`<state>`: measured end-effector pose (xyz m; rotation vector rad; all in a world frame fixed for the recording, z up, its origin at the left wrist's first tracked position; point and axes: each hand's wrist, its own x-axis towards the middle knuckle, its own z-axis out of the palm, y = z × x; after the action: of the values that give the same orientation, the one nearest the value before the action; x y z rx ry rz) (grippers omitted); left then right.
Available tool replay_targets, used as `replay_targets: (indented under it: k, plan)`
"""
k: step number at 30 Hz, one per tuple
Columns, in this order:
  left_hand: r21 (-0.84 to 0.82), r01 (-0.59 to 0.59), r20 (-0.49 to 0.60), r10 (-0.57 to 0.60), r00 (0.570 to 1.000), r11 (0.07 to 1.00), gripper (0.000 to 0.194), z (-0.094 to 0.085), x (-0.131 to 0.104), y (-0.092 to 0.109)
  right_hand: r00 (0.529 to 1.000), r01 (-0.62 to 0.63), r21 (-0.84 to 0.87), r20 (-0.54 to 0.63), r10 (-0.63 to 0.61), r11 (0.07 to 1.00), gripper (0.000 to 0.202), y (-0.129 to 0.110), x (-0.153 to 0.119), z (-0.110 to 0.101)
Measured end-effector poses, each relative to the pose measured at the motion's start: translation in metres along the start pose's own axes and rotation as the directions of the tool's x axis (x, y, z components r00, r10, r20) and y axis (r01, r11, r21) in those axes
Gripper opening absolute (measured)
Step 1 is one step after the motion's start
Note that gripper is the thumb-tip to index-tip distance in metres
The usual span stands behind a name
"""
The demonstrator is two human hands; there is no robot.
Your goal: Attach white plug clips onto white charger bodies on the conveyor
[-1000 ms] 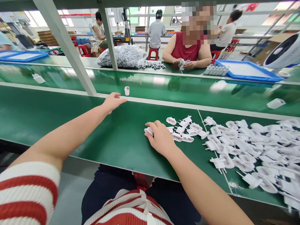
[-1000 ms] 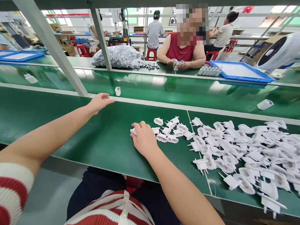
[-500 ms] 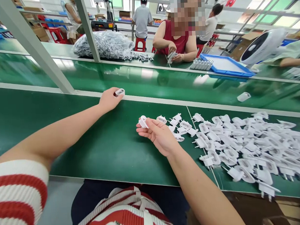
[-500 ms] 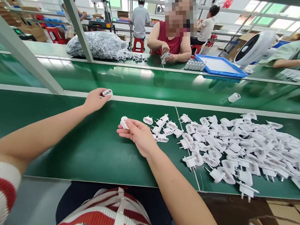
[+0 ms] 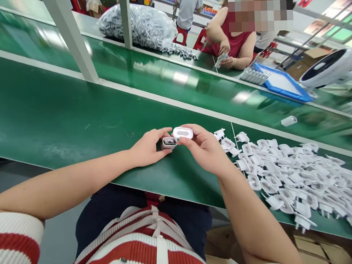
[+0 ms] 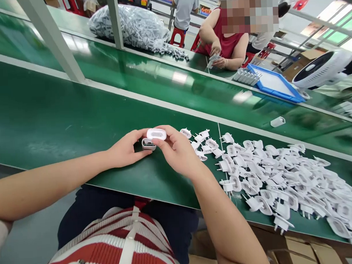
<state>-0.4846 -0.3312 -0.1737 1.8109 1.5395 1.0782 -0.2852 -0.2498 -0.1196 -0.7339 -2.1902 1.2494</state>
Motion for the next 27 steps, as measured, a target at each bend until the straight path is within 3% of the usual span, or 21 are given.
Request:
replay_targets:
  k: [2, 3, 6, 8, 12, 14, 17, 20, 23, 27]
  plan:
    - [-0.038, 0.006, -0.018, -0.007, 1.0, 0.999, 0.081, 0.001, 0.001, -0.006, 0.999, 0.017, -0.167, -0.036, -0.024, 0.986, 0.023, -0.006, 0.005, -0.002]
    - [-0.047, 0.015, -0.015, -0.016, 1.0, 0.999, 0.079, 0.0, 0.002, -0.008, 0.996, 0.032, -0.284, -0.071, -0.055, 0.958, 0.022, -0.006, 0.007, -0.003]
    - [-0.043, 0.003, 0.031, -0.002, 1.0, 0.999, 0.039, -0.005, 0.005, -0.007, 0.982, 0.089, -0.523, -0.097, -0.162, 0.848, 0.022, 0.006, 0.012, -0.005]
    - [-0.046, -0.02, 0.042, 0.022, 0.999, 0.999, 0.024, -0.007, 0.006, -0.006, 0.982, 0.103, -0.542, -0.079, -0.172, 0.834, 0.027, 0.019, 0.012, -0.006]
    - [-0.066, -0.007, 0.065, 0.011, 0.998, 0.998, 0.025, -0.009, 0.009, -0.007, 0.98, -0.003, -0.411, -0.18, -0.078, 0.912, 0.058, 0.033, 0.003, -0.009]
    - [-0.072, 0.012, 0.076, -0.007, 0.997, 0.997, 0.025, -0.009, 0.01, -0.008, 0.968, -0.027, -0.397, -0.24, -0.076, 0.917, 0.056, 0.031, 0.0, -0.009]
    - [-0.069, -0.001, 0.073, 0.006, 0.997, 0.998, 0.024, -0.008, 0.011, -0.008, 0.961, 0.1, -0.562, -0.16, -0.227, 0.821, 0.033, 0.025, 0.0, -0.009]
    - [-0.063, -0.005, 0.063, 0.009, 0.998, 0.998, 0.022, -0.008, 0.011, -0.006, 0.929, 0.242, -0.679, -0.044, -0.368, 0.693, 0.04, 0.02, 0.003, -0.006]
    - [-0.059, 0.018, 0.057, -0.015, 0.998, 0.998, 0.02, -0.008, 0.011, -0.005, 0.918, 0.277, -0.689, -0.017, -0.397, 0.67, 0.049, 0.019, 0.002, -0.003]
    - [-0.048, 0.032, 0.052, -0.029, 0.998, 0.998, 0.023, -0.006, 0.011, -0.005, 0.907, 0.328, -0.676, 0.031, -0.419, 0.66, 0.036, 0.019, -0.001, 0.002]
